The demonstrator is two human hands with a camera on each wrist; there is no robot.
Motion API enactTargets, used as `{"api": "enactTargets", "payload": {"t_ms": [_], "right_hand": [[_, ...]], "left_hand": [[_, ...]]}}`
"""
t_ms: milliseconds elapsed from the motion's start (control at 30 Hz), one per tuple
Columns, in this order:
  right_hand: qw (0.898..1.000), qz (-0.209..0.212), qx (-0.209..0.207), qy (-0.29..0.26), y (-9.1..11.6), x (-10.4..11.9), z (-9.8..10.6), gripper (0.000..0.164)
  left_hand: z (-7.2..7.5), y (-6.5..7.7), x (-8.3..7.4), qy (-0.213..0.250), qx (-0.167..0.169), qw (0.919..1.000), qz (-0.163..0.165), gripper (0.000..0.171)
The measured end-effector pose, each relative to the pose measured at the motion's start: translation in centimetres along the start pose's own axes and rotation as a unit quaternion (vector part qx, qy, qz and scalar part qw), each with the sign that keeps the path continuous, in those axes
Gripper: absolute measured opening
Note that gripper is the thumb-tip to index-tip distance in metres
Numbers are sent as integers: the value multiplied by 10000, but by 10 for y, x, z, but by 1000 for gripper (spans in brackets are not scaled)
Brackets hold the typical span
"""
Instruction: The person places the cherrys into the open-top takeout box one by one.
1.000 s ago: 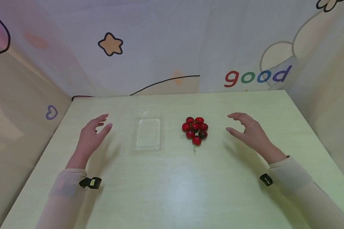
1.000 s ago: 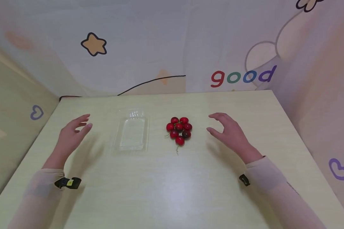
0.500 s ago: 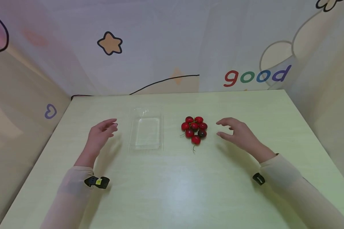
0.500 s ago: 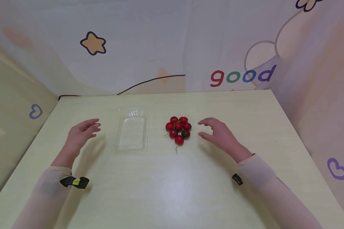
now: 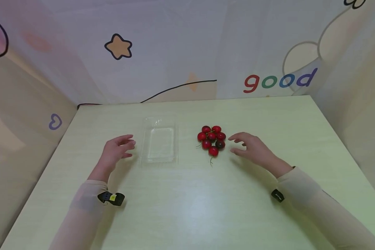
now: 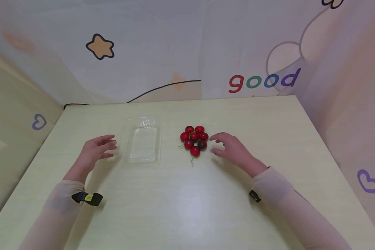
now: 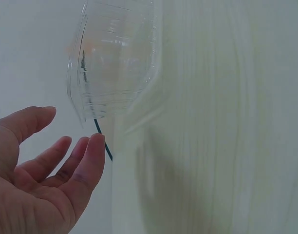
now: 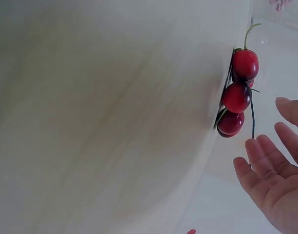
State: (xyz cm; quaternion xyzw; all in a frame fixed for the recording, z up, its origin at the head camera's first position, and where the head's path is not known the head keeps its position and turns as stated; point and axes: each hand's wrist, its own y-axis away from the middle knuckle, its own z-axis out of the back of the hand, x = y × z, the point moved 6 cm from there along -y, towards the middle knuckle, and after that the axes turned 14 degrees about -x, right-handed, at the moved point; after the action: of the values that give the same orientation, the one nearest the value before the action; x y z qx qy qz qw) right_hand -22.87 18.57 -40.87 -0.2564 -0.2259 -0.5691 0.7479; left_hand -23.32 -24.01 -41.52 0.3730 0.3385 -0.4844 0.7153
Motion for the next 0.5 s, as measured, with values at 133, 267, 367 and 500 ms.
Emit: {"api": "enactTargets", "payload": {"t_ms": [133, 267, 367, 500], "right_hand": [[10000, 30, 17, 91, -2, 2, -2, 43], [9998, 49, 71, 167, -5, 5, -4, 44], [9997, 79, 119, 221, -8, 7, -5, 44], [9995, 101, 137, 261, -12, 8, -6, 43]], "left_hand": [[-2, 0, 2, 76, 53, 9998, 160, 57], [-4, 0, 3, 94, 89, 9996, 246, 56], [-6, -1, 3, 86, 119, 9995, 279, 55], [-8, -3, 5, 87, 175, 9992, 342, 54]]}}
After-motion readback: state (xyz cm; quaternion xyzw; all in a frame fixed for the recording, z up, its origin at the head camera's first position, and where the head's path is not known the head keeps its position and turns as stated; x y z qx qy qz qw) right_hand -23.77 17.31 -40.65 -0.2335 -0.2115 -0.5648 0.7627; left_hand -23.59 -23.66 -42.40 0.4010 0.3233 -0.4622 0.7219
